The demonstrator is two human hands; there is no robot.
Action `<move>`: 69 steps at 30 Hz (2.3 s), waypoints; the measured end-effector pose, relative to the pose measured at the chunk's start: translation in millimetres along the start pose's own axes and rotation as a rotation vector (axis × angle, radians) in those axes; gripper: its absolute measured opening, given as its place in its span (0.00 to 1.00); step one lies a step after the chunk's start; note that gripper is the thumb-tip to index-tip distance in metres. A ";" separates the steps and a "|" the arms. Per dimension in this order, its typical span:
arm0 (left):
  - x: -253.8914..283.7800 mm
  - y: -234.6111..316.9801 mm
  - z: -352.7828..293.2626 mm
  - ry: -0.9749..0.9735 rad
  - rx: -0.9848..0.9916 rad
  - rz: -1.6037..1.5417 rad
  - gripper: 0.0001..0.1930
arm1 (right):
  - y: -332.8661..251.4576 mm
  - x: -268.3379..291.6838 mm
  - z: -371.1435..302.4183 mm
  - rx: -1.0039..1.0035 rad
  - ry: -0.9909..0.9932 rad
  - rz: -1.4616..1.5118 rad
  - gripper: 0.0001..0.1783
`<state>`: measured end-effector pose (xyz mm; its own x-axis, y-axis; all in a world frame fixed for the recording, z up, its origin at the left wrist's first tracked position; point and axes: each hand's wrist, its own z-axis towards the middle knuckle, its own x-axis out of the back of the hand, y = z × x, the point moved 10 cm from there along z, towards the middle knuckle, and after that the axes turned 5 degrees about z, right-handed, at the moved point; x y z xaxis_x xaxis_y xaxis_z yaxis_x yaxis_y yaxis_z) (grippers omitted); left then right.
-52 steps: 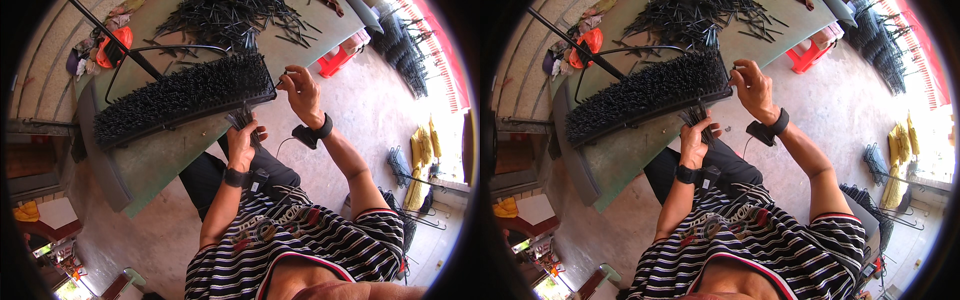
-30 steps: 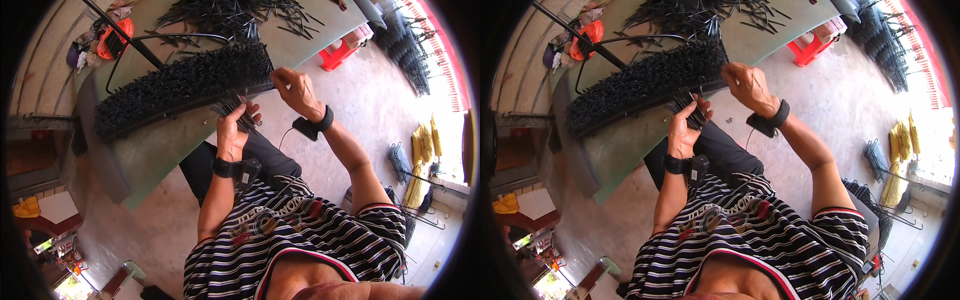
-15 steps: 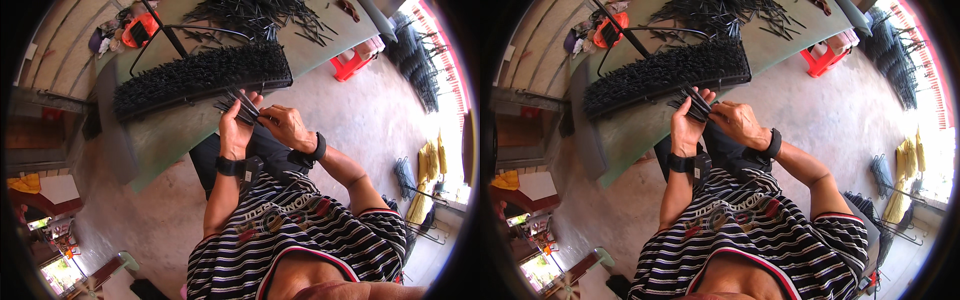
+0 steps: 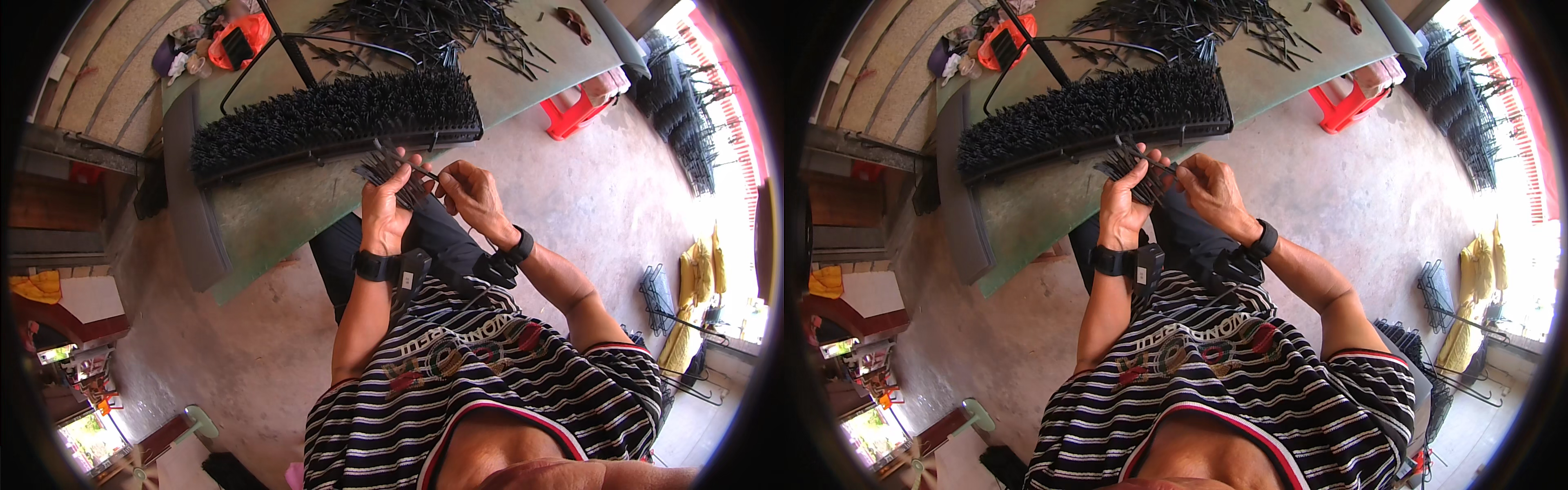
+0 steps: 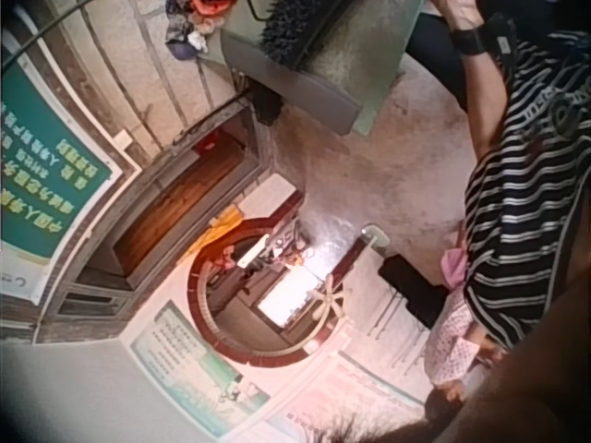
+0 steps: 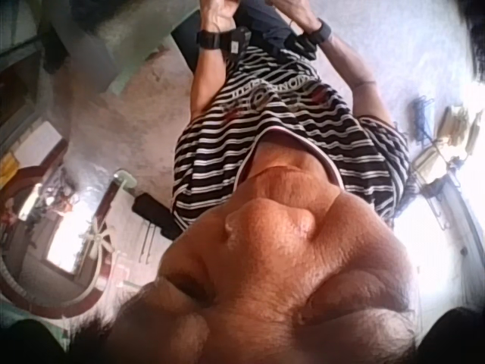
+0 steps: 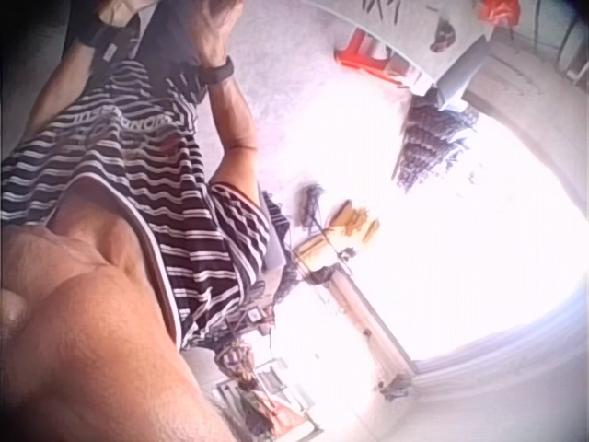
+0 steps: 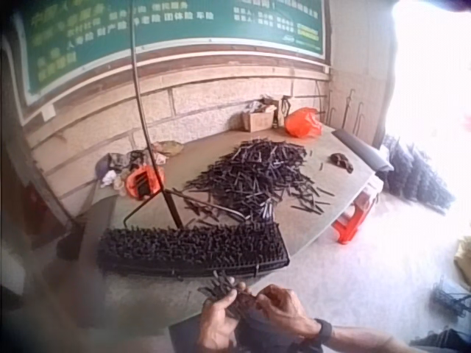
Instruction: The person inserts black bristles into a broom head, then moves the finished broom to a stack. They handle a roll of gray material and a metal mesh frame, placing them on a table. The person continues inserting bristles into the broom head.
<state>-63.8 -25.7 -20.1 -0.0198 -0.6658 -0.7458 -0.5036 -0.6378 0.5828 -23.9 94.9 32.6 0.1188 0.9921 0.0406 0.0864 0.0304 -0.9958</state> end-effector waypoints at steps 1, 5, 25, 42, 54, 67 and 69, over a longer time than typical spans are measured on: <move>1.1 0.1 -0.2 0.012 -0.001 0.003 0.16 | 1.2 -0.5 -0.3 0.007 -0.001 0.032 0.10; -2.9 5.6 -5.7 0.050 -0.037 -0.007 0.14 | -0.3 1.8 -1.1 0.064 0.041 0.116 0.12; -14.8 11.1 -26.9 0.159 -0.097 0.142 0.11 | -11.5 10.0 -21.0 0.159 0.097 -0.093 0.08; -13.4 7.5 -30.3 0.035 0.115 0.456 0.13 | -59.1 35.5 -12.3 0.672 0.216 -0.772 0.06; -16.0 16.5 -0.5 0.129 -0.209 0.143 0.06 | 11.5 0.8 -0.7 0.034 0.173 0.147 0.14; -5.9 16.4 -6.1 0.199 -0.077 0.127 0.10 | -8.1 25.0 7.2 0.208 0.256 0.128 0.12; -6.2 15.6 -6.4 0.153 -0.018 0.142 0.10 | -29.7 42.5 16.6 0.197 0.165 -0.056 0.09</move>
<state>-65.9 -34.0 -4.3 0.0431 -0.7996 -0.5989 -0.4899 -0.5394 0.6849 -37.8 138.2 62.5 0.2800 0.9555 0.0929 -0.0952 0.1239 -0.9877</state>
